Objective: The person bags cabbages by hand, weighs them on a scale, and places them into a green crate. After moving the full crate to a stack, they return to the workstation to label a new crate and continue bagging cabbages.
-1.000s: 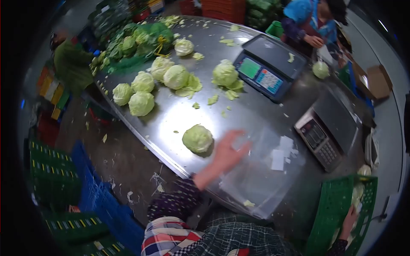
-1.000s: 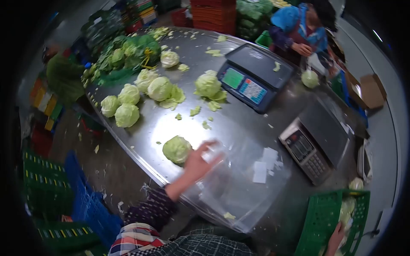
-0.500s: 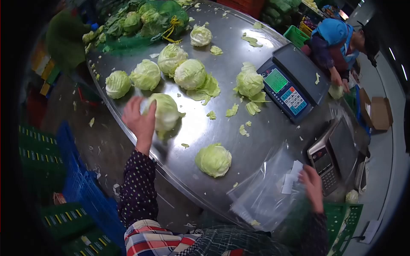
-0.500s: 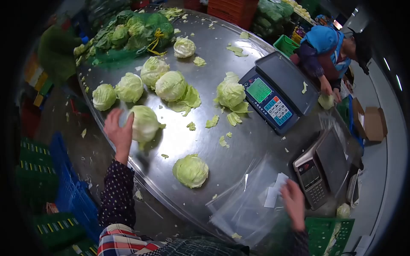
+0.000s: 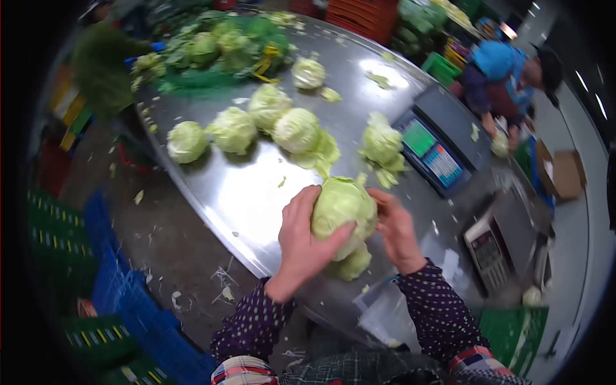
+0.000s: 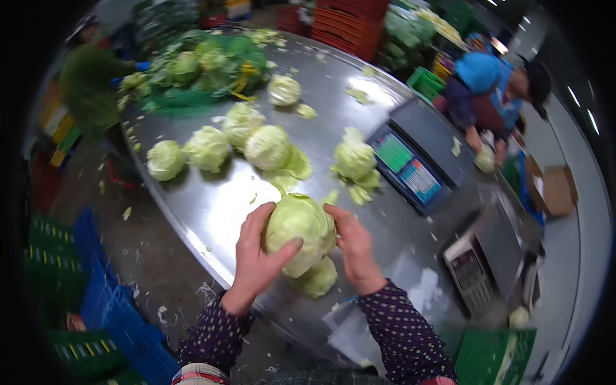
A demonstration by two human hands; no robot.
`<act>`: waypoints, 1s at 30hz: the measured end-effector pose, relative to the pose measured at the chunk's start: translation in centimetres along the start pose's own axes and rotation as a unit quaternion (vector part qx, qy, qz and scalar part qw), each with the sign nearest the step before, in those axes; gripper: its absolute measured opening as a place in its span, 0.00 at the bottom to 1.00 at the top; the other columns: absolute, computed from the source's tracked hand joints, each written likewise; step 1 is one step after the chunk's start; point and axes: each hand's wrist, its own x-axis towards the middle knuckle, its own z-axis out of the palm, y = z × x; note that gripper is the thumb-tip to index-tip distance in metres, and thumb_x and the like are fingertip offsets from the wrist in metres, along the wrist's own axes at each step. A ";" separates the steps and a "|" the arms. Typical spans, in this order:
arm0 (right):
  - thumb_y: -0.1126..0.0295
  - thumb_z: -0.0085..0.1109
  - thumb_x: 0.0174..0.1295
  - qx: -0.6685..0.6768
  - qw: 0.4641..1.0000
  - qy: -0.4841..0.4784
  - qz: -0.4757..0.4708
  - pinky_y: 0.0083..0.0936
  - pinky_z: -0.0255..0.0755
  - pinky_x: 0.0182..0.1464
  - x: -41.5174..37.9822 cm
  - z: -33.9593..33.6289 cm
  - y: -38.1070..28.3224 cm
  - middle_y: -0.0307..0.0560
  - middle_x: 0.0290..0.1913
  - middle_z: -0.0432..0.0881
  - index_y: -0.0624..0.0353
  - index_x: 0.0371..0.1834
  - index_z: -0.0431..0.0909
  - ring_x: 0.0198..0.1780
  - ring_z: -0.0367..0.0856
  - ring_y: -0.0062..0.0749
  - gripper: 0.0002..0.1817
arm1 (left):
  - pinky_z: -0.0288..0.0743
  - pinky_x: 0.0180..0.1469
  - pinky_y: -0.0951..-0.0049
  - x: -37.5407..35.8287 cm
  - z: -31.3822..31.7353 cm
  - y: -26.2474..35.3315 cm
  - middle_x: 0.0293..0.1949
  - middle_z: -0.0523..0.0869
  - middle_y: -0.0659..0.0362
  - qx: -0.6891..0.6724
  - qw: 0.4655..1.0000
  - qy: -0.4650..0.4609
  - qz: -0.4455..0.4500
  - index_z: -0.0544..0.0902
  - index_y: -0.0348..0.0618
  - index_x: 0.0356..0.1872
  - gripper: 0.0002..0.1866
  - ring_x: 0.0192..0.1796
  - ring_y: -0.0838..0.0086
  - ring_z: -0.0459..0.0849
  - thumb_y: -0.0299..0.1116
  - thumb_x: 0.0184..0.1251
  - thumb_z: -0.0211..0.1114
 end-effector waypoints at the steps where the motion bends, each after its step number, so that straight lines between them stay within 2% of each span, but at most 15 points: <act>1: 0.39 0.48 0.64 0.002 0.999 0.037 0.004 0.32 0.59 0.66 -2.0 -1.9 -0.1 0.58 0.65 0.68 0.65 0.66 0.63 0.66 0.66 0.44 0.41 | 0.68 0.59 0.59 -1.4 0.2 1.9 0.56 0.76 0.47 0.003 0.994 -0.008 0.112 0.74 0.36 0.56 0.38 0.60 0.53 0.72 0.48 0.45 0.74; 2: 0.38 0.45 0.64 0.131 0.990 0.052 0.015 0.34 0.60 0.66 -4.1 -3.9 0.1 0.58 0.64 0.69 0.65 0.65 0.64 0.66 0.67 0.45 0.41 | 0.67 0.60 0.58 -2.5 0.9 3.1 0.57 0.75 0.47 -0.001 0.974 -0.019 0.228 0.73 0.37 0.56 0.37 0.61 0.52 0.70 0.46 0.46 0.75; 4: 0.36 0.42 0.64 0.272 0.956 0.112 -0.007 0.36 0.62 0.66 -9.2 -7.6 1.1 0.58 0.64 0.70 0.66 0.65 0.65 0.65 0.68 0.45 0.42 | 0.67 0.60 0.56 -5.0 4.4 5.0 0.57 0.75 0.46 -0.039 0.948 -0.153 0.277 0.73 0.39 0.58 0.37 0.60 0.49 0.71 0.45 0.46 0.74; 6: 0.35 0.37 0.65 0.427 0.888 0.147 0.086 0.42 0.65 0.64 -15.7 -10.9 3.4 0.57 0.61 0.73 0.62 0.64 0.67 0.62 0.72 0.47 0.40 | 0.66 0.61 0.56 -7.5 8.1 4.7 0.58 0.75 0.47 -0.082 0.905 -0.298 0.292 0.73 0.40 0.59 0.35 0.60 0.50 0.72 0.42 0.48 0.72; 8: 0.37 0.37 0.66 0.445 0.861 0.233 0.078 0.45 0.67 0.63 -23.7 -13.4 6.3 0.57 0.60 0.74 0.60 0.63 0.68 0.59 0.75 0.49 0.38 | 0.66 0.62 0.56 -9.9 11.5 2.7 0.59 0.75 0.49 -0.208 0.861 -0.460 0.051 0.73 0.42 0.61 0.33 0.60 0.51 0.72 0.39 0.52 0.70; 9: 0.38 0.37 0.67 0.468 0.842 0.264 0.043 0.45 0.66 0.63 -27.6 -13.5 7.7 0.56 0.60 0.74 0.60 0.63 0.68 0.59 0.74 0.49 0.37 | 0.66 0.62 0.56 -11.8 13.7 1.3 0.59 0.75 0.49 -0.210 0.846 -0.488 0.044 0.73 0.42 0.61 0.33 0.60 0.51 0.72 0.39 0.52 0.70; 11: 0.41 0.40 0.67 0.464 0.828 0.314 -0.024 0.45 0.66 0.63 -33.0 -12.2 9.2 0.54 0.59 0.75 0.59 0.61 0.69 0.60 0.74 0.48 0.34 | 0.57 0.68 0.51 -15.7 17.7 -2.3 0.64 0.70 0.49 -0.008 0.879 -0.354 0.319 0.71 0.45 0.63 0.30 0.67 0.54 0.66 0.45 0.61 0.64; 12: 0.42 0.41 0.66 0.435 0.833 0.338 -0.058 0.45 0.66 0.63 -35.0 -11.6 9.5 0.53 0.59 0.75 0.58 0.61 0.70 0.60 0.73 0.47 0.32 | 0.57 0.68 0.51 -17.3 19.0 -3.6 0.64 0.70 0.49 -0.009 0.871 -0.370 0.323 0.71 0.45 0.63 0.30 0.67 0.54 0.66 0.45 0.61 0.64; 14: 0.42 0.42 0.66 0.493 0.813 0.286 -0.118 0.46 0.68 0.61 -37.2 -11.2 7.9 0.52 0.58 0.75 0.57 0.60 0.70 0.59 0.74 0.47 0.32 | 0.43 0.72 0.46 -20.5 20.8 -5.8 0.69 0.62 0.47 0.161 0.709 -0.496 0.474 0.70 0.46 0.65 0.32 0.74 0.55 0.54 0.54 0.64 0.56; 15: 0.42 0.42 0.66 0.494 0.806 0.299 -0.129 0.45 0.68 0.61 -38.6 -11.4 8.1 0.52 0.57 0.76 0.57 0.60 0.70 0.58 0.74 0.47 0.31 | 0.33 0.72 0.41 -21.0 21.7 -7.0 0.72 0.57 0.47 0.191 0.695 -0.484 0.495 0.67 0.48 0.67 0.35 0.75 0.55 0.49 0.60 0.66 0.48; 16: 0.43 0.42 0.66 0.494 0.798 0.314 -0.141 0.45 0.68 0.61 -40.0 -11.7 8.3 0.52 0.57 0.76 0.57 0.60 0.70 0.58 0.74 0.47 0.31 | 0.33 0.72 0.41 -20.8 21.8 -6.2 0.72 0.57 0.47 0.190 0.683 -0.497 0.501 0.67 0.48 0.67 0.35 0.75 0.55 0.49 0.60 0.66 0.48; 20: 0.43 0.43 0.66 0.506 0.765 0.357 -0.176 0.44 0.68 0.61 -44.8 -12.4 10.2 0.52 0.56 0.76 0.58 0.59 0.71 0.57 0.75 0.46 0.31 | 0.45 0.70 0.43 -21.1 23.1 -1.3 0.68 0.63 0.47 0.233 0.709 -0.435 0.505 0.71 0.41 0.62 0.31 0.72 0.53 0.58 0.49 0.62 0.59; 23: 0.44 0.44 0.66 0.526 0.749 0.362 -0.179 0.44 0.69 0.60 -46.6 -12.6 11.8 0.52 0.55 0.77 0.58 0.58 0.72 0.57 0.75 0.46 0.30 | 0.69 0.59 0.59 -23.8 26.8 -2.2 0.53 0.78 0.47 0.106 0.655 -0.489 0.566 0.77 0.36 0.51 0.22 0.57 0.54 0.74 0.37 0.56 0.62; 28: 0.44 0.45 0.66 0.548 0.739 0.352 -0.174 0.43 0.69 0.60 -47.7 -13.9 13.7 0.52 0.54 0.78 0.59 0.56 0.73 0.55 0.76 0.45 0.29 | 0.75 0.50 0.63 -24.0 28.3 -0.7 0.47 0.80 0.52 0.192 0.654 -0.529 0.505 0.80 0.37 0.37 0.14 0.52 0.58 0.78 0.33 0.50 0.64; 30: 0.45 0.46 0.66 0.555 0.738 0.343 -0.173 0.42 0.70 0.60 -47.9 -14.7 14.1 0.52 0.53 0.78 0.59 0.56 0.73 0.55 0.77 0.44 0.29 | 0.78 0.43 0.63 -24.4 27.8 1.1 0.43 0.81 0.55 0.040 0.683 -0.469 0.559 0.80 0.41 0.35 0.12 0.44 0.59 0.80 0.32 0.47 0.67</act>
